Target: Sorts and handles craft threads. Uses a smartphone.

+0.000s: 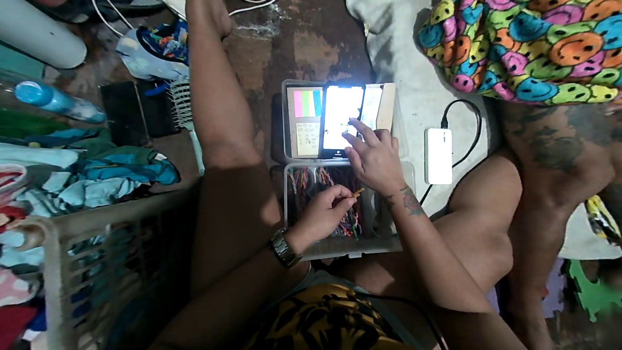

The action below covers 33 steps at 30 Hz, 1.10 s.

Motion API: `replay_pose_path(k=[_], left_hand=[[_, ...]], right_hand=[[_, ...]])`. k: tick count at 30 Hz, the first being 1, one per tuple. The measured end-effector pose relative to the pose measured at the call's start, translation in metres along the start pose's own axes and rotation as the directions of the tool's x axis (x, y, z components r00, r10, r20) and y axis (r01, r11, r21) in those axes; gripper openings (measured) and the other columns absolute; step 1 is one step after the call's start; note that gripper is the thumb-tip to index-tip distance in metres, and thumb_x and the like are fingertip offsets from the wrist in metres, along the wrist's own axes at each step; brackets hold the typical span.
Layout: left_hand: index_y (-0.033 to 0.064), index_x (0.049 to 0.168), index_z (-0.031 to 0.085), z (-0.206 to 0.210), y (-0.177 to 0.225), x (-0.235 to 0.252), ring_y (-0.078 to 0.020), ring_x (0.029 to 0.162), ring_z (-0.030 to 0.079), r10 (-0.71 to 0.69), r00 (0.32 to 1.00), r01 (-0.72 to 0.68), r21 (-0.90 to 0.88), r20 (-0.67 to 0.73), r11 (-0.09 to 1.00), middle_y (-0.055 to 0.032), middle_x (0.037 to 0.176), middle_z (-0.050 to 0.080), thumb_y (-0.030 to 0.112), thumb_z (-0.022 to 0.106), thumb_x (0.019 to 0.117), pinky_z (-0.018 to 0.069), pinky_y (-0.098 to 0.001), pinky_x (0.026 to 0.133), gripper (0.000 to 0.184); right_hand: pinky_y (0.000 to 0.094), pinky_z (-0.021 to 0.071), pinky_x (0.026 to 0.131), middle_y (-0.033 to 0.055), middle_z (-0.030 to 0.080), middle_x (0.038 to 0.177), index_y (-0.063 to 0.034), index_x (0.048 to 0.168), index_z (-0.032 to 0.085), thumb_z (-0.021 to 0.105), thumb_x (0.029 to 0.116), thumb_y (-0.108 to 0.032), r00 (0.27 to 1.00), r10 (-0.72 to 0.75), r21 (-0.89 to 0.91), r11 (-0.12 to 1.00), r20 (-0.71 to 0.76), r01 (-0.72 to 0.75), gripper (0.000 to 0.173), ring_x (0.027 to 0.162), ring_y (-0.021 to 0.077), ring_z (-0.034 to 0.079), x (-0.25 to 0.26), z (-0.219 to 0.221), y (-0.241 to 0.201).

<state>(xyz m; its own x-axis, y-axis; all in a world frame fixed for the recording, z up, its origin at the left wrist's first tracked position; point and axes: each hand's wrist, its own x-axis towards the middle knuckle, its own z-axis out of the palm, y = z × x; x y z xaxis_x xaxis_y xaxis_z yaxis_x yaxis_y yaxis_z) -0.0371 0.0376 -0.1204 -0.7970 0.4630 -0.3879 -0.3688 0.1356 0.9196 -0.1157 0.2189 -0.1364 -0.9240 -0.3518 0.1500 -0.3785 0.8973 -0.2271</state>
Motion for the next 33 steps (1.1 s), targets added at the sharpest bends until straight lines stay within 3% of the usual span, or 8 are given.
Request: replay_pose_path(k=[12, 17, 23, 33], left_hand=[[0.0017, 0.114, 0.063, 0.0001, -0.0001, 0.0001, -0.0039, 0.087, 0.061, -0.004, 1.000, 0.004, -0.012, 0.006, 1.000, -0.0037, 0.102, 0.063, 0.017, 0.054, 0.1055, 0.0521, -0.0216, 0.080, 0.019], [0.0012, 0.114, 0.064, 0.0004, -0.0023, 0.0005, -0.0043, 0.087, 0.061, 0.004, 1.000, -0.004, -0.002, 0.007, 1.000, -0.0039, 0.101, 0.063, 0.017, 0.054, 0.1051, 0.0522, -0.0224, 0.080, 0.020], [0.0012, 0.114, 0.064, 0.0007, -0.0005, 0.0001, -0.0042, 0.086, 0.061, -0.004, 1.000, 0.004, 0.006, 0.003, 1.000, -0.0035, 0.100, 0.063, 0.017, 0.054, 0.1053, 0.0521, -0.0222, 0.080, 0.020], [0.0016, 0.114, 0.064, 0.0014, -0.0001, -0.0004, -0.0031, 0.086, 0.061, -0.013, 1.000, 0.013, 0.004, 0.008, 1.000, -0.0031, 0.100, 0.063, 0.017, 0.055, 0.1051, 0.0516, -0.0213, 0.079, 0.020]], right_hand=[[0.0571, 0.0422, 0.086, 0.0057, 0.050, 0.154, -0.0159, 0.131, 0.070, 0.035, 0.1062, -0.037, 1.000, 0.001, 0.006, 1.000, 0.002, -0.001, 0.047, 0.117, 0.0377, 0.056, -0.0001, -0.0006, -0.0001], [0.0579, 0.0440, 0.088, 0.0100, 0.050, 0.153, -0.0174, 0.129, 0.071, 0.035, 0.1063, -0.040, 1.000, -0.009, 0.018, 1.000, -0.015, 0.009, 0.048, 0.118, 0.0400, 0.056, -0.0013, 0.0008, 0.0025], [0.0569, 0.0449, 0.089, 0.0105, 0.050, 0.152, -0.0186, 0.122, 0.075, 0.037, 0.1067, -0.042, 0.999, -0.009, 0.063, 0.998, -0.031, 0.011, 0.048, 0.116, 0.0388, 0.056, -0.0034, -0.0004, 0.0035], [0.0563, 0.0456, 0.089, 0.0173, 0.057, 0.141, -0.0185, 0.118, 0.078, 0.041, 0.1061, -0.044, 0.998, -0.026, 0.056, 0.998, -0.052, 0.029, 0.046, 0.112, 0.0402, 0.057, -0.0058, 0.0004, 0.0080]])
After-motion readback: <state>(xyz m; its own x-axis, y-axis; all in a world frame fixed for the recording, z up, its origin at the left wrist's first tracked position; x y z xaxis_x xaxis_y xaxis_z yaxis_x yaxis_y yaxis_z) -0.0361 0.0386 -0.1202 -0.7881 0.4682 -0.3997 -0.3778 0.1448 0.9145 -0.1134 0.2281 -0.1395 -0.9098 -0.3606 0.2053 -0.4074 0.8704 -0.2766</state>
